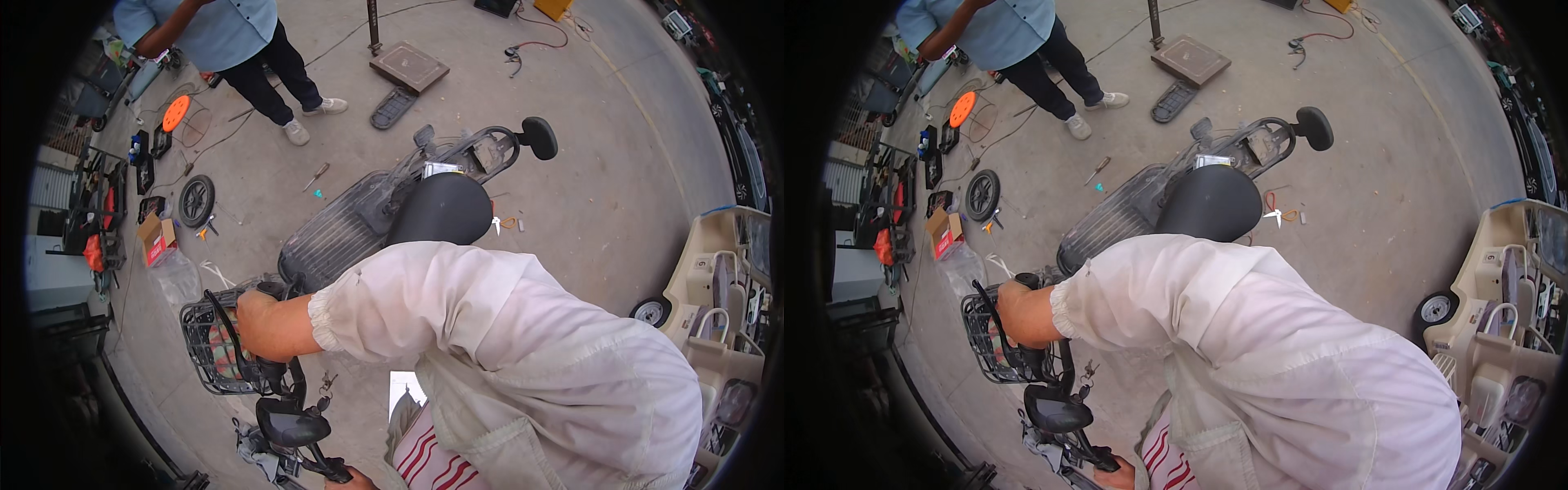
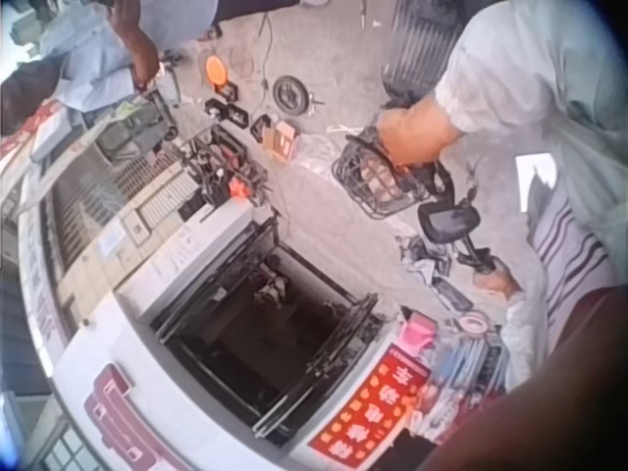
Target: The person repairs an electric scooter's electrical system by connecting and disconnecting wire harnesses under the seat, using a multimeter to test continuity, and cutting wires with scissors. The scooter's dashboard lights up during testing, indicating partial functionality.
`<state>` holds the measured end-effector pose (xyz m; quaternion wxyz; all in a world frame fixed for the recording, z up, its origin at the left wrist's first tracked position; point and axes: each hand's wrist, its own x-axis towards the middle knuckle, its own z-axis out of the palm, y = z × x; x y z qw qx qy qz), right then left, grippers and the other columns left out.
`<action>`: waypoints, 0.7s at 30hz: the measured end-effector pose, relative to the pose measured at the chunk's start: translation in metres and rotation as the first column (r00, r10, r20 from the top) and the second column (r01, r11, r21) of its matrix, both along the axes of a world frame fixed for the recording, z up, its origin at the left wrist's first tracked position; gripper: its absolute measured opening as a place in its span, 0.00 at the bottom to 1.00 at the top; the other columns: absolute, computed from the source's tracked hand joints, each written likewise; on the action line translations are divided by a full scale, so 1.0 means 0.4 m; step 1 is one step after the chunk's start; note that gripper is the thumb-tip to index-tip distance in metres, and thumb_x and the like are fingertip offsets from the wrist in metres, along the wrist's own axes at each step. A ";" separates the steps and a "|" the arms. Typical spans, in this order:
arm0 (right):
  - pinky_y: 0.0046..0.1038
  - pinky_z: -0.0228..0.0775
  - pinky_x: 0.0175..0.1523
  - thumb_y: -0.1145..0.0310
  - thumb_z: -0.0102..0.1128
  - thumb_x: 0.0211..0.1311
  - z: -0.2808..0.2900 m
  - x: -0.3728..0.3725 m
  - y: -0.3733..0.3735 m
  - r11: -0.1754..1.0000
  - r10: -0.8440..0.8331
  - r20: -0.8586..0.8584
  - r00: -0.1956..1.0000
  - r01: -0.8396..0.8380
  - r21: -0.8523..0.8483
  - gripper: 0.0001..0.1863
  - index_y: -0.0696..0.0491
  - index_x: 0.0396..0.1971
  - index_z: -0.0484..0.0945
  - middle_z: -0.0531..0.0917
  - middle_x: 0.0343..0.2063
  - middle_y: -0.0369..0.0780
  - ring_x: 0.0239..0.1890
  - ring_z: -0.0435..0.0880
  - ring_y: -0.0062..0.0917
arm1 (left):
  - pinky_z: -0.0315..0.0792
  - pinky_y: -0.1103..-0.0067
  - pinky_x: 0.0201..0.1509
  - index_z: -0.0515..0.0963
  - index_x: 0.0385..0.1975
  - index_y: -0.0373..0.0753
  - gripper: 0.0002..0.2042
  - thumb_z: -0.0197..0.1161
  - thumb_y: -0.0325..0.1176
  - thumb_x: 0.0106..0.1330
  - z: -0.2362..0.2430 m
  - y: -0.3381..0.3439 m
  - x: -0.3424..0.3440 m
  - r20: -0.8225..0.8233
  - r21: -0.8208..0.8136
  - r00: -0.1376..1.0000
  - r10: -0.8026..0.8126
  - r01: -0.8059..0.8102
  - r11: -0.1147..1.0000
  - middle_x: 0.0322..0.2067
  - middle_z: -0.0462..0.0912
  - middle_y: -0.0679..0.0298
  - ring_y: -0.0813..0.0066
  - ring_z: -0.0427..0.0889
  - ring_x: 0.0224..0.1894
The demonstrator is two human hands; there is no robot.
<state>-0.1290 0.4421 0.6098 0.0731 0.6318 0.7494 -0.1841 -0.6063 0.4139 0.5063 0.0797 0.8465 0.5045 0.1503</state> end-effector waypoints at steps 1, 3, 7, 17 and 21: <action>0.35 0.73 0.48 0.56 0.62 0.54 -0.002 0.002 -0.003 1.000 -0.011 -0.026 1.000 0.012 0.019 0.18 0.39 0.47 0.83 0.84 0.47 0.29 0.50 0.82 0.27 | 0.74 0.66 0.28 0.79 0.26 0.30 0.10 0.70 0.31 0.54 0.004 -0.003 0.006 -0.008 0.016 1.000 0.030 -0.030 0.999 0.19 0.79 0.55 0.56 0.78 0.20; 0.35 0.74 0.47 0.56 0.63 0.54 -0.008 0.000 -0.004 0.999 -0.033 -0.027 0.999 0.033 0.023 0.18 0.42 0.45 0.84 0.85 0.46 0.30 0.49 0.82 0.28 | 0.73 0.66 0.24 0.80 0.19 0.33 0.08 0.68 0.30 0.55 0.009 -0.015 0.017 -0.021 0.047 0.996 0.086 -0.085 0.995 0.15 0.77 0.57 0.57 0.77 0.17; 0.34 0.74 0.47 0.55 0.61 0.55 -0.005 0.003 -0.001 0.998 -0.069 -0.003 0.998 0.069 -0.015 0.18 0.45 0.44 0.85 0.86 0.44 0.33 0.46 0.84 0.28 | 0.72 0.67 0.24 0.81 0.20 0.34 0.06 0.65 0.27 0.57 0.074 -0.037 0.101 0.016 -0.056 0.996 0.092 -0.091 0.994 0.16 0.79 0.57 0.58 0.78 0.18; 0.36 0.74 0.44 0.56 0.60 0.56 -0.019 0.006 -0.012 0.997 -0.081 0.005 0.997 0.081 -0.014 0.17 0.47 0.42 0.86 0.86 0.41 0.34 0.44 0.85 0.30 | 0.75 0.68 0.28 0.83 0.25 0.33 0.06 0.61 0.26 0.61 0.055 -0.031 0.078 0.052 0.032 0.997 -0.060 0.059 0.998 0.21 0.83 0.53 0.58 0.81 0.23; 0.34 0.76 0.43 0.56 0.66 0.48 -0.036 -0.003 -0.013 0.990 -0.142 -0.011 0.990 0.142 0.018 0.17 0.45 0.40 0.86 0.86 0.39 0.32 0.42 0.86 0.29 | 0.75 0.68 0.30 0.82 0.27 0.34 0.10 0.63 0.34 0.64 0.033 -0.030 0.037 0.047 0.037 0.996 -0.081 0.079 0.996 0.24 0.82 0.55 0.58 0.81 0.25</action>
